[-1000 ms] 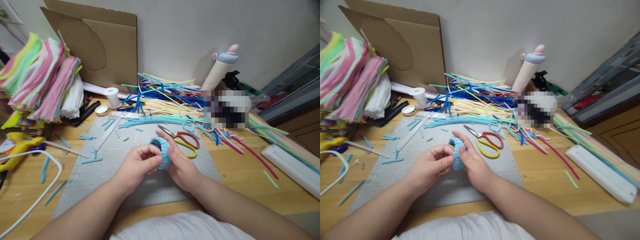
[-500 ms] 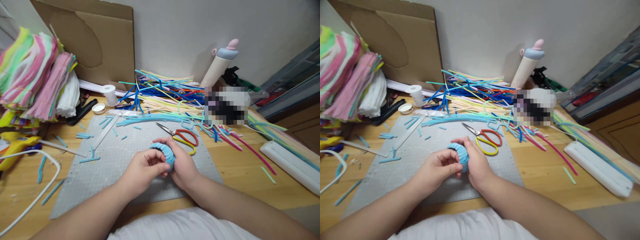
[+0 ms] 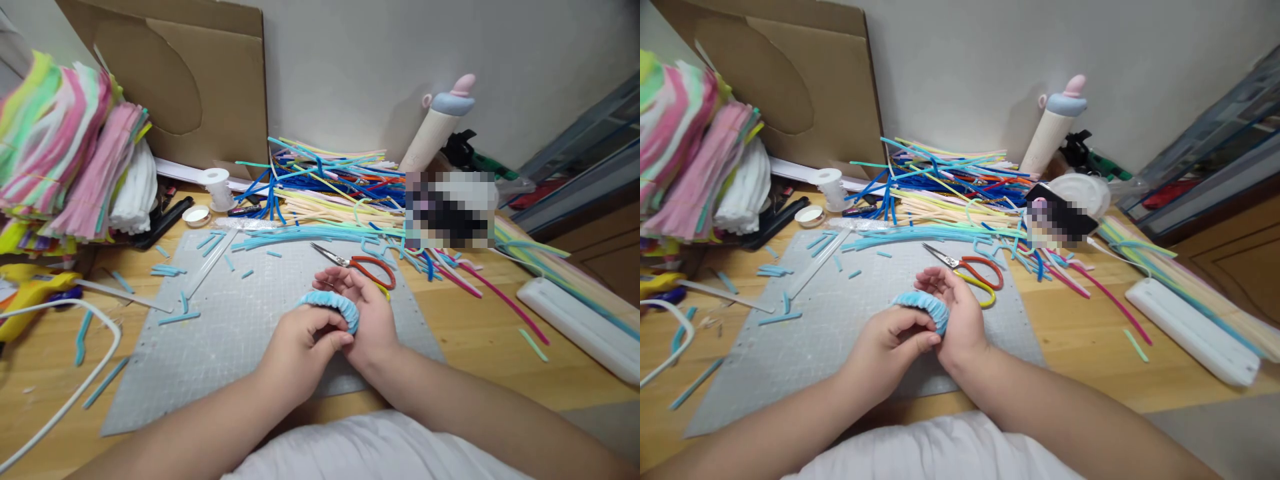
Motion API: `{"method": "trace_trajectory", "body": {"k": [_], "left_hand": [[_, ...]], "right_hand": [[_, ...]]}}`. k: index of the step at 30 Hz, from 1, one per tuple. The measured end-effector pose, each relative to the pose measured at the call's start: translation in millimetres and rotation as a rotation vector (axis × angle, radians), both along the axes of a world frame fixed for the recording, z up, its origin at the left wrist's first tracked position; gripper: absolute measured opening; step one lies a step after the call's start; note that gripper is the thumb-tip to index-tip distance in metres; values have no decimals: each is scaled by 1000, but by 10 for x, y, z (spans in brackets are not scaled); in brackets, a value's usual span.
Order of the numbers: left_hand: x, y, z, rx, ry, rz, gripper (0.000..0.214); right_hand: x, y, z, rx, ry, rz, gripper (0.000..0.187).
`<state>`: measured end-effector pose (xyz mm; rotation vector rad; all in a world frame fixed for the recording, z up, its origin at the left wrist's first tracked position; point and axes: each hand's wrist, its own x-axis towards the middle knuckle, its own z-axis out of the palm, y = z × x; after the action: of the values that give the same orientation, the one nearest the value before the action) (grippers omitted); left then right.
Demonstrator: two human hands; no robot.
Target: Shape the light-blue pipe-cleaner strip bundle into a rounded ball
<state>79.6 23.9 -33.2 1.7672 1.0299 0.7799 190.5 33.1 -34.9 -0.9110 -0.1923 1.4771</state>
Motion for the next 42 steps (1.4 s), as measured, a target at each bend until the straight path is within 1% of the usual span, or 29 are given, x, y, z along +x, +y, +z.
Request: {"method": "trace_trajectory", "body": {"k": [2, 3, 5, 7, 9, 13, 17, 19, 22, 26, 32, 34, 38, 42], "left_hand": [[13, -1, -7, -26, -17, 25, 6], [18, -2, -7, -13, -11, 30, 6], [24, -5, 0, 58, 30, 14, 7], [31, -10, 13, 131, 76, 1, 7], [42, -14, 23, 154, 85, 18, 7], [66, -16, 13, 176, 29, 49, 11], [73, -10, -11, 295, -27, -23, 15], [76, -5, -11, 314, -35, -35, 16], [81, 4, -4, 262, -13, -13, 17], [85, 8, -2, 210, 14, -21, 17], [92, 0, 3, 129, 18, 31, 13], [98, 0, 2, 131, 1, 34, 13], [113, -17, -21, 232, -39, 40, 15], [115, -51, -69, 351, -75, 43, 16]], "right_hand": [[13, 15, 16, -2, -7, -53, 18], [20, 21, 24, 7, -17, -83, 18], [33, 28, 35, 35, -31, -134, 17], [39, 30, 35, 63, -20, -143, 17], [39, 29, 28, 75, 9, -118, 18], [48, 37, 18, 64, 50, -90, 18], [83, 54, 26, 92, 56, -116, 16], [97, 59, 27, 90, 88, -92, 16], [104, 63, 19, 45, 145, -25, 17], [104, 73, 7, 14, 165, 25, 17], [111, 71, 10, 17, 205, 34, 18], [109, 70, 9, 14, 203, 34, 19], [100, 69, 8, 4, 181, 22, 18], [98, 55, 11, 43, 149, 65, 18]]}}
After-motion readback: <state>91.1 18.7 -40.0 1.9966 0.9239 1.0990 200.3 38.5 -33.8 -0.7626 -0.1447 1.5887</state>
